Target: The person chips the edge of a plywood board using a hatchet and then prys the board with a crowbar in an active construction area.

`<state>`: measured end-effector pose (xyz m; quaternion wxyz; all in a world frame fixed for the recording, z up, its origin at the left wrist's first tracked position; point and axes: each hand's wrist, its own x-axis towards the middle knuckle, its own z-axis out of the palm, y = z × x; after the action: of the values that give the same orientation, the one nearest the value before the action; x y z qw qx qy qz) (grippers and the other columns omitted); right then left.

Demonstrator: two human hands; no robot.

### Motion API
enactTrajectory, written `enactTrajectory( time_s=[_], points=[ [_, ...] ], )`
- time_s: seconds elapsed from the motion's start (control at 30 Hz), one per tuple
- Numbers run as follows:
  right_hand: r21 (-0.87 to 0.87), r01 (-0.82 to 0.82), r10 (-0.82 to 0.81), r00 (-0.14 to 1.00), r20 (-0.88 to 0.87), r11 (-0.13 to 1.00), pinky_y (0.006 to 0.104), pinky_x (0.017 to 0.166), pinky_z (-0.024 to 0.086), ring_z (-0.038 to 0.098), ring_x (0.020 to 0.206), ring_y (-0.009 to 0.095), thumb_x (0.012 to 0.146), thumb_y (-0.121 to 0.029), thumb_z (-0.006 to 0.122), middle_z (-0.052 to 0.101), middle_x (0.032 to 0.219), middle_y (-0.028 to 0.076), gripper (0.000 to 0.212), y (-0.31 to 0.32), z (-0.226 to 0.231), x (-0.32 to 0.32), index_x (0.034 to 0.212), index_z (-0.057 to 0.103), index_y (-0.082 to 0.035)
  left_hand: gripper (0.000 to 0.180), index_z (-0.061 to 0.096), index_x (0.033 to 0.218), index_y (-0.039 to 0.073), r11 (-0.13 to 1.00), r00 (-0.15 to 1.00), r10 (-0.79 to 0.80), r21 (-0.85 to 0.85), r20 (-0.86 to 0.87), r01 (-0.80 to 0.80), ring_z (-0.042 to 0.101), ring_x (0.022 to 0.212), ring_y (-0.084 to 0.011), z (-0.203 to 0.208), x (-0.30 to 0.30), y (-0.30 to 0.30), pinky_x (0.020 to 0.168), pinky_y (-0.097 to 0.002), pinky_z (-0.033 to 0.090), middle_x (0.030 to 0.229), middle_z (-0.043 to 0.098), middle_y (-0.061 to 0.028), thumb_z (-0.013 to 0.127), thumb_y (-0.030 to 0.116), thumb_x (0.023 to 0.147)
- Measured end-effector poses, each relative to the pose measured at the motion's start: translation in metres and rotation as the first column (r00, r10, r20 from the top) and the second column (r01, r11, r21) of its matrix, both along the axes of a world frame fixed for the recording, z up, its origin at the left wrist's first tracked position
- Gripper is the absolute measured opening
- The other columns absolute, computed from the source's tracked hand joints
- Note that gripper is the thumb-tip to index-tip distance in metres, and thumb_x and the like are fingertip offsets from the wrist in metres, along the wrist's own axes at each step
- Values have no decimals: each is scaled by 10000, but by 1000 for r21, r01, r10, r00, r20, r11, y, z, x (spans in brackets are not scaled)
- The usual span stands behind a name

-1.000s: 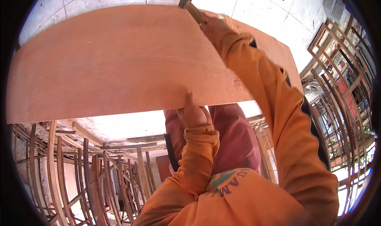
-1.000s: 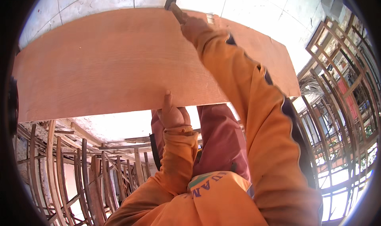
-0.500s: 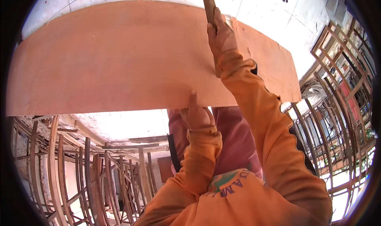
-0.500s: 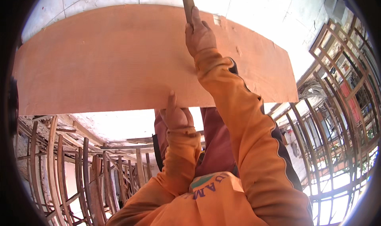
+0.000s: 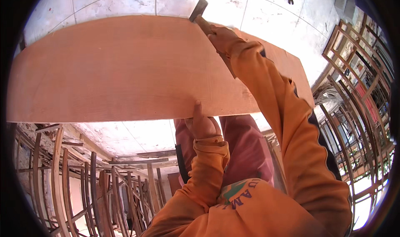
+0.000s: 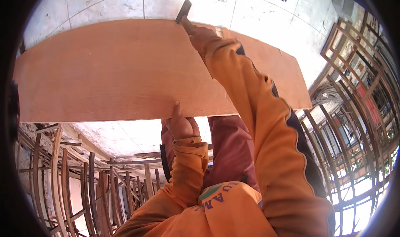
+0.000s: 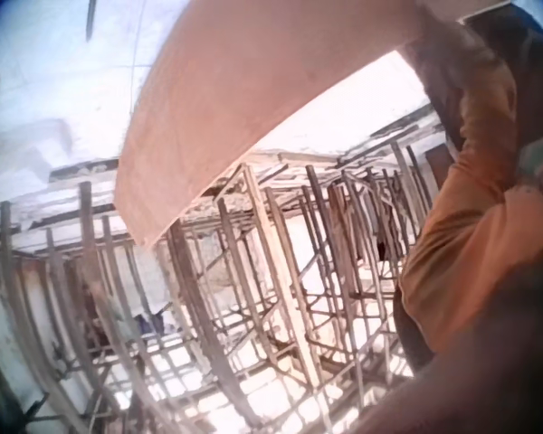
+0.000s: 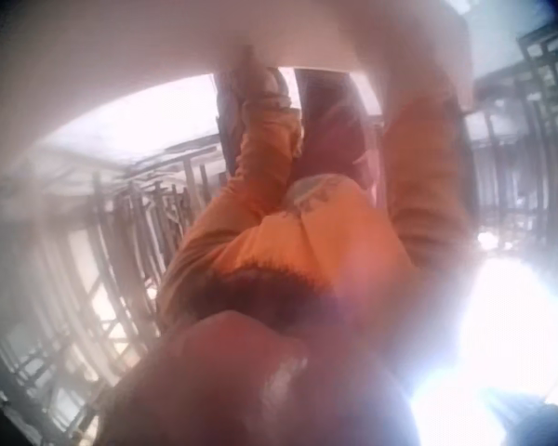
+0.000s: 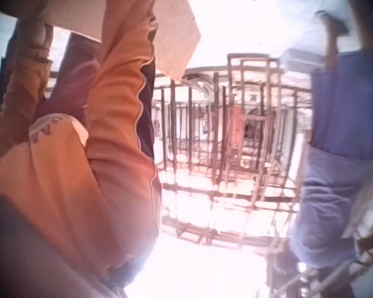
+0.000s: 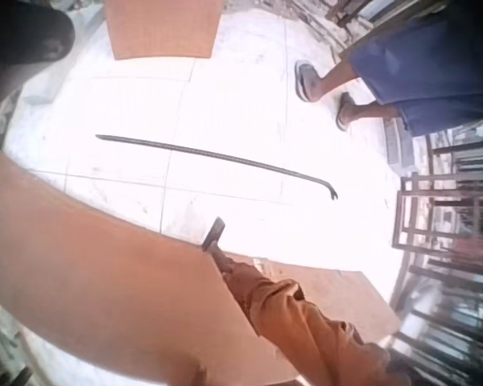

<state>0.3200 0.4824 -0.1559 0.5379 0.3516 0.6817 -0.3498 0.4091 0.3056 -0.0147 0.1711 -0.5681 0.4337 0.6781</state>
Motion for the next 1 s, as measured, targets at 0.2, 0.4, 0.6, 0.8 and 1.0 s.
enactTrajectory(
  time_s=[0.2,0.4,0.6,0.8,1.0],
  points=[
    [194,66,-2,950,-313,979,427,817,487,629,936,350,939,-232,448,656,1045,187,523,-6,-14,43,1443,335,-148,407,484,1218,-17,994,995,-101,-45,-10,101,568,1042,-227,-2,12,-3,910,-377,499,1149,562,-123,626,29,840],
    [85,283,-243,916,-320,955,475,824,489,597,954,433,938,-225,447,619,991,287,576,-10,96,43,1445,244,-42,448,441,1259,-31,991,990,-98,-85,101,107,565,1044,-247,9,10,-6,890,-364,511,1174,542,-144,619,61,859],
    [118,540,-361,692,-625,833,457,817,481,593,957,439,897,-178,554,588,1050,304,583,-29,250,137,1392,328,31,274,523,1125,-83,982,983,-181,57,-2,181,614,947,-244,0,13,5,814,-315,542,1063,598,-135,533,61,892],
    [333,623,-351,720,-599,708,397,943,461,550,1139,402,909,-158,562,535,1215,314,533,5,341,277,1355,381,72,338,483,1223,-47,948,952,-301,94,-58,305,580,1053,-291,33,-7,46,888,-422,536,1176,571,-162,485,121,930],
    [509,658,-321,734,-599,555,424,899,473,575,1068,424,895,-164,574,554,1169,324,538,49,311,377,1332,390,91,335,491,1191,-79,525,547,-833,-420,-78,740,579,1053,-292,34,-11,68,877,-421,540,1167,571,-170,494,83,898]
  ],
)
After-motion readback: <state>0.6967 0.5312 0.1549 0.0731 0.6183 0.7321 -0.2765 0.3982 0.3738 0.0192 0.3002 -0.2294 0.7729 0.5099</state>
